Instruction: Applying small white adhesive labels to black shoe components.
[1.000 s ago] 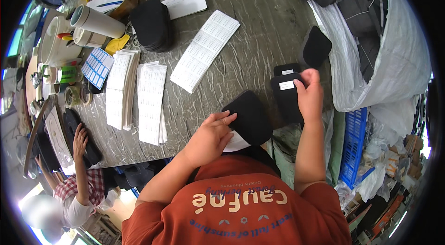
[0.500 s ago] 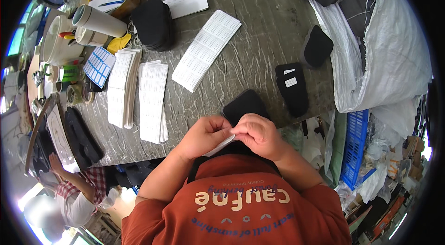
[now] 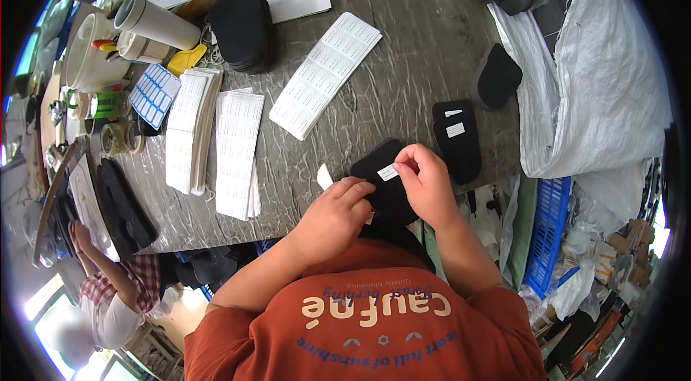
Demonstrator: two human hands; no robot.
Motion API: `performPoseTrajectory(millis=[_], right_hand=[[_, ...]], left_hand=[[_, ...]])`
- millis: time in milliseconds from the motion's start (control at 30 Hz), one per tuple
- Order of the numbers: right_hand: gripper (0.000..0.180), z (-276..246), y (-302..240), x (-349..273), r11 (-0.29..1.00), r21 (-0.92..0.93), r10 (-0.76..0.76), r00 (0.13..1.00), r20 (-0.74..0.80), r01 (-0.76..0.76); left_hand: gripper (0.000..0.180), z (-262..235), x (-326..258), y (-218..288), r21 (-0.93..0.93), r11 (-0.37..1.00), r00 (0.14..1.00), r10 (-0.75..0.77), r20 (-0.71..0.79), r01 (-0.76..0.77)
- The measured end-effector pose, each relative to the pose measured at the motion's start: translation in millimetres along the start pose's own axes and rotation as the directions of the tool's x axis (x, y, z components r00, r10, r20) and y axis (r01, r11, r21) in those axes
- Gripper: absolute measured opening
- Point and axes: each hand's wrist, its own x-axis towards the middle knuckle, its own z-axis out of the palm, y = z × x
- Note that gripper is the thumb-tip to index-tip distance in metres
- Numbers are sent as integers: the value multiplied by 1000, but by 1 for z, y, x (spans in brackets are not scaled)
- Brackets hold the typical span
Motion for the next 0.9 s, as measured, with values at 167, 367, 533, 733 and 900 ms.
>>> performPoseTrajectory(millis=[167, 367, 533, 733, 900], right_hand=[[8, 14, 14, 2, 993, -112, 37, 999, -39, -41], [8, 19, 12, 2, 979, -200, 34, 998, -60, -46], [8, 19, 13, 3, 965, -260, -2, 997, -83, -20], [27, 19, 10, 4, 982, -154, 91, 988, -123, -109], [35, 18, 16, 6, 977, -189, 78, 987, -137, -104]], left_hand=[[13, 11, -3, 0, 78, 996, 998, -51, 42, 47], [13, 11, -3, -1, 88, 995, 997, -48, 55, 43], [14, 10, 0, -1, 111, 992, 994, -64, 90, 54], [14, 7, 2, 1, 196, 979, 982, -96, 162, 63], [14, 9, 3, 2, 187, 979, 981, -108, 158, 78]])
